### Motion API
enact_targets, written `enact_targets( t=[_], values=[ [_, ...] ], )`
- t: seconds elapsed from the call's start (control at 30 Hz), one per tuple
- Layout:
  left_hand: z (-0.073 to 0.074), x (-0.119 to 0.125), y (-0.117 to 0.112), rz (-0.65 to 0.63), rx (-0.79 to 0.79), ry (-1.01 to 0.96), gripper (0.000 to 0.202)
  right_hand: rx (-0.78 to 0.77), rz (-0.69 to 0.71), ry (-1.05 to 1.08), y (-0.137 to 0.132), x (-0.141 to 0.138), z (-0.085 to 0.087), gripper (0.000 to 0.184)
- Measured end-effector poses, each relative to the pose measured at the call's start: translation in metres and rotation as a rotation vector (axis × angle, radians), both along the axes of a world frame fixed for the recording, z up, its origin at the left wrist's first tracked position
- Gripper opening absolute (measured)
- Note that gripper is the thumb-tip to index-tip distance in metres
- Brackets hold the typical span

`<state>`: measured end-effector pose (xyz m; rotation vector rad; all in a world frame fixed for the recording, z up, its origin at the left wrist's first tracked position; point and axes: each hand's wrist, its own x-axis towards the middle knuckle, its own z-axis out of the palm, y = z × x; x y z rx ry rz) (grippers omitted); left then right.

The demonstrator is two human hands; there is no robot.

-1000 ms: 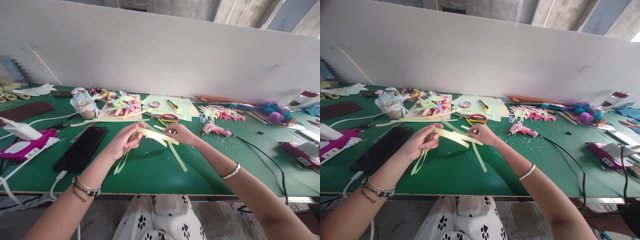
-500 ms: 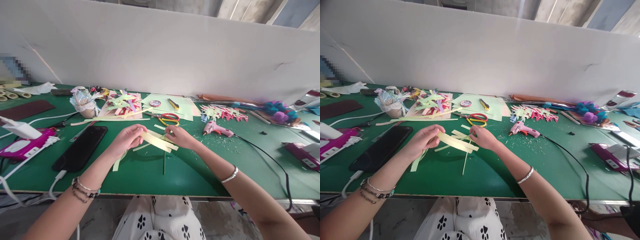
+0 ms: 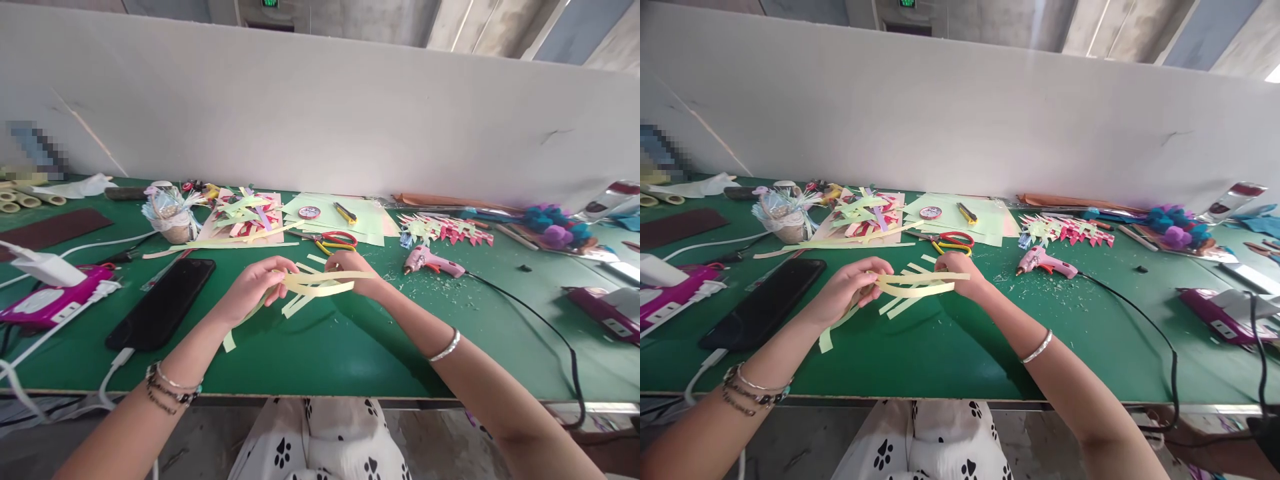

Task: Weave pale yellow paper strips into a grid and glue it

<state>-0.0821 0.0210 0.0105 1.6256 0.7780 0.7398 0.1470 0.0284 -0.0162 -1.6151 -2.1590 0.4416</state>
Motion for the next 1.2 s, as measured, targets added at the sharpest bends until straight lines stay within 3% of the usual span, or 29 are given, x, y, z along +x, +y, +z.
enact_targets(
  t=[0.1,0.27,0.5,0.7,0.9,1.07,1.2],
  values=[
    [0.000,0.000,0.001,-0.035,-0.042,-0.003,0.018,0.042,-0.060,0.151,-0.002,0.014,0.003,0.013],
    [0.002,0.006,0.005,-0.057,-0.099,0.090,0.018,0.019,-0.168,0.645,-0.014,0.026,0.012,0.017],
    [0.005,0.027,0.011,0.061,-0.102,0.214,0.019,-0.055,-0.174,1.030,-0.027,0.020,0.023,0.024],
    [0.001,0.038,0.016,0.032,-0.009,0.292,0.030,-0.070,-0.134,1.063,-0.027,0.019,0.021,0.027],
    [0.011,0.048,0.014,-0.006,0.114,0.445,0.034,-0.078,-0.089,1.065,-0.027,0.020,0.022,0.028],
    [0.013,0.052,0.011,-0.014,0.123,0.485,0.035,0.075,-0.072,0.844,-0.026,0.022,0.022,0.022],
    [0.010,0.054,0.011,-0.042,0.136,0.468,0.035,0.052,-0.059,0.689,-0.031,0.018,0.024,0.016]
  ],
)
